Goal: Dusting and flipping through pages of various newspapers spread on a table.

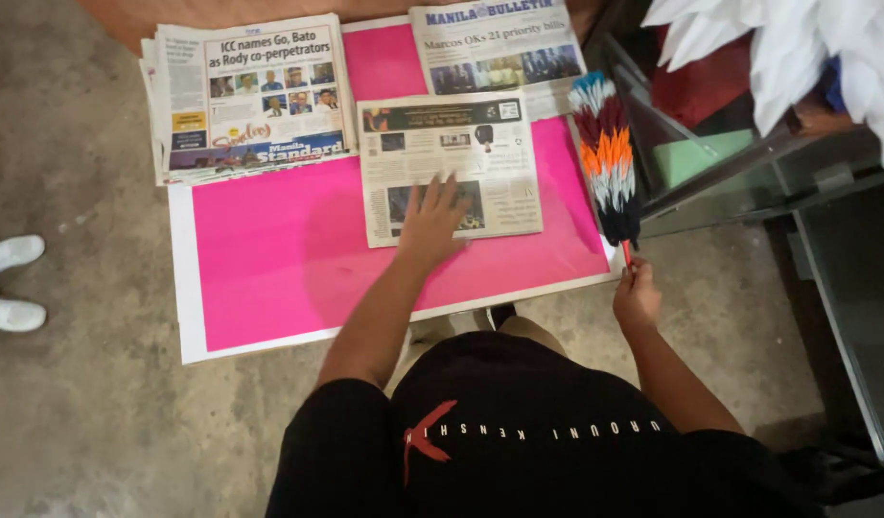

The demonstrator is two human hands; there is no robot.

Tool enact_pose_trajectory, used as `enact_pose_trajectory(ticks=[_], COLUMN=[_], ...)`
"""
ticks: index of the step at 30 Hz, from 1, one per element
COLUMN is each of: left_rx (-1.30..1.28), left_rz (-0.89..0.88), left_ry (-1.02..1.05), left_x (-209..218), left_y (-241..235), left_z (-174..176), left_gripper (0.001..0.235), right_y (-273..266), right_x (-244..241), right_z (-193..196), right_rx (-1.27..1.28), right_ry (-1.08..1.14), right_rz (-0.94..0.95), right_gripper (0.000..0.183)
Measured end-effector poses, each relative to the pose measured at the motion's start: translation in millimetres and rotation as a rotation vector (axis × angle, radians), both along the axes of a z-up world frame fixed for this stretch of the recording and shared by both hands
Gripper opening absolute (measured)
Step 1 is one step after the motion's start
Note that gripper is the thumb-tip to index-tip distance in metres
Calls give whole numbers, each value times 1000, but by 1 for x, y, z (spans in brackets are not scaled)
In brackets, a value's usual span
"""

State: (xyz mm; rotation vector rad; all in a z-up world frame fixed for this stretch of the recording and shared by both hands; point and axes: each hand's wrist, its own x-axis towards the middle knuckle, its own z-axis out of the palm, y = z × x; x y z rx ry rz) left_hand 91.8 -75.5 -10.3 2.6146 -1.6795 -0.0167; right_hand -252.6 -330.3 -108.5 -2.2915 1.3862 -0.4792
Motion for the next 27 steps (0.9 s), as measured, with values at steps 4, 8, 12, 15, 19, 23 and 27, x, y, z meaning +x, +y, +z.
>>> enact_pose_trajectory(ticks=[4,8,12,15,19,23,27], left_rx=[81,132,74,55,-395,-700,-939], left_rz=[143,63,-68,35,217,464,985], left_ry=[331,271,61,6,-116,133,150], left_x=[-7,0,-14,-31,-51,-78,-124], left_y=[25,27,20,29,74,164,240], left_z=[-38,-73,-70,-68,-33,14,51], left_gripper=[75,62,43,35,36,43,33], right_y=[1,-17,-31,-23,-32,-7,55], right_x=[21,58,109,150,207,265,303], right_z=[-2,-6,8,31,25,21,20], right_rx=[16,-10,-45,-50,-60,8,112], right_ry=[-17,-123,-94,-96,-374,-275,-361], right_rz=[88,296,391,472,704,695,956], right_gripper=[31,28,33,32,26,31,21])
